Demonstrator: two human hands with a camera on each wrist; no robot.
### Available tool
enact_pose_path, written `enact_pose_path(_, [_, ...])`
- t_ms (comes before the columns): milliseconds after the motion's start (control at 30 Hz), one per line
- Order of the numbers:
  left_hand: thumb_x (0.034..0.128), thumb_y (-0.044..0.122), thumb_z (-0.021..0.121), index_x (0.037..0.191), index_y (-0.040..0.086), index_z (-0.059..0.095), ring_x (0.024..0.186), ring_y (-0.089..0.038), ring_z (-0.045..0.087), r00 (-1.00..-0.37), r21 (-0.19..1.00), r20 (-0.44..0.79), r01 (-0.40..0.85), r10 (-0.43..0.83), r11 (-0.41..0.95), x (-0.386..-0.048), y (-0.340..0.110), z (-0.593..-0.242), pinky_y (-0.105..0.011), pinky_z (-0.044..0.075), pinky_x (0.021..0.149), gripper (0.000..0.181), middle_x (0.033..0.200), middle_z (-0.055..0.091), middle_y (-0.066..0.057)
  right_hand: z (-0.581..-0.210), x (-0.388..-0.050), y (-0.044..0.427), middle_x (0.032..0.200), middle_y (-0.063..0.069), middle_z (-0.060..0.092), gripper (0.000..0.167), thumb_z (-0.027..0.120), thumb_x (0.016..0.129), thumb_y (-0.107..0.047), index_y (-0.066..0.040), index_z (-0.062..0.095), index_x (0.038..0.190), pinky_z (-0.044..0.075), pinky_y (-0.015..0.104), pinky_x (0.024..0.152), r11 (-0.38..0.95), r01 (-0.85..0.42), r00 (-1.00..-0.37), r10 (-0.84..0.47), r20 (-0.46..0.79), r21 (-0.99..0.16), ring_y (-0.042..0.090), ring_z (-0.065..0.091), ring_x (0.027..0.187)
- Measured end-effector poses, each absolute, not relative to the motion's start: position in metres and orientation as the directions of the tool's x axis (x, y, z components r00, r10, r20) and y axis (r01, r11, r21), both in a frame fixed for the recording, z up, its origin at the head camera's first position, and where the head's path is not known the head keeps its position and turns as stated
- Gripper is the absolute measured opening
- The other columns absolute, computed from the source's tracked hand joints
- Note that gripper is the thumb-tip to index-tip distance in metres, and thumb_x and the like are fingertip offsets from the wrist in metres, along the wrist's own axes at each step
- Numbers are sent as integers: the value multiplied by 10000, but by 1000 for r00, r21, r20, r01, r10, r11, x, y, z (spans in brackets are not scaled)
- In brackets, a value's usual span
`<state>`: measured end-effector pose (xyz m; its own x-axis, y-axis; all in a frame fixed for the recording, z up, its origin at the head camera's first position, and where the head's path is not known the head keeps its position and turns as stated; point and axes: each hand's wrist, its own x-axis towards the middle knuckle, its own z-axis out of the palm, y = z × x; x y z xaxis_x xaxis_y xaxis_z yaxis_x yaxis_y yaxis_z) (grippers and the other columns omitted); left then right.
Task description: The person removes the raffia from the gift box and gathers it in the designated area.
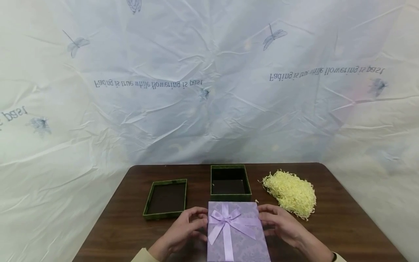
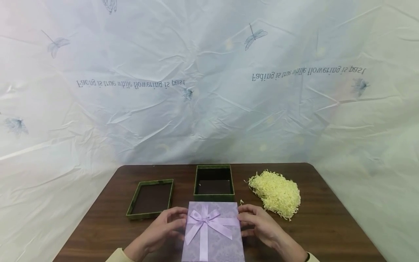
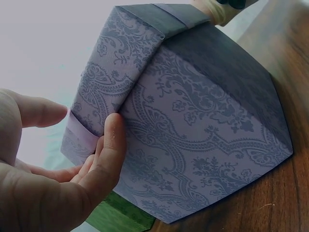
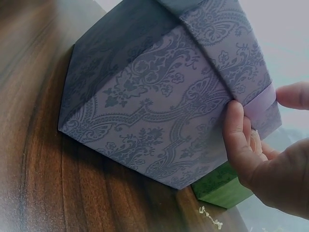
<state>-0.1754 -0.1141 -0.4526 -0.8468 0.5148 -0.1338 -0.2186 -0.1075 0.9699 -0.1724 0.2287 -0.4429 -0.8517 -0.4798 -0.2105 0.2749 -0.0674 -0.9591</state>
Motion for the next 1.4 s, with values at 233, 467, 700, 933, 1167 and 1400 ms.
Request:
enact_pose_path(233, [926,134,643,1308,-134,430,893,-171,597,-847,973,-114,-201,520,-114,-173,-114,-449,-377,598,691,514,1059,533,-94,-440,-171,227,1095,51,642,438,533,990,-180,82,426,1324,543,460,837,-61,271,-857,-470,-212,-961,222,635,977])
enact_pose_path(467, [931,134,636,1305,-136,435,894,-170,590,-847,976,-112,-192,519,-103,-174,-115,-446,-370,596,686,503,1056,532,-91,-437,-170,226,1082,53,664,437,527,989,-176,85,410,1319,551,469,836,-69,263,-850,-489,-197,-962,219,648,966])
enact_pose_path(700, [937,145,631,1314,-130,427,907,-172,573,-852,979,-109,-182,512,-96,-176,-115,-443,-363,594,687,509,1067,522,-95,-434,-174,226,1058,49,674,384,513,989,-148,63,415,1294,556,459,828,-89,247,-849,-499,-171,-965,205,662,941])
enact_pose_path(933, [930,146,645,1314,-122,437,922,-181,573,-861,981,-113,-175,495,-79,-178,-116,-440,-369,594,691,512,1072,526,-105,-431,-177,225,1051,43,679,410,511,990,-141,92,411,1312,557,464,830,-97,224,-852,-503,-146,-970,201,663,932])
enact_pose_path(1167, [933,131,632,1317,-133,424,918,-171,575,-863,984,-82,-150,499,-99,-182,-117,-439,-364,592,689,511,1066,527,-97,-427,-181,223,1044,63,675,398,525,980,-126,89,424,1299,556,467,832,-94,219,-859,-491,-146,-971,207,668,903])
enact_pose_path(1400, [935,123,632,1325,-133,415,896,-160,591,-863,984,-61,-137,502,-116,-185,-115,-434,-349,588,692,514,1067,530,-92,-422,-184,226,1039,46,676,368,500,993,-120,78,426,1295,568,434,821,-113,189,-848,-520,-104,-975,191,673,903])
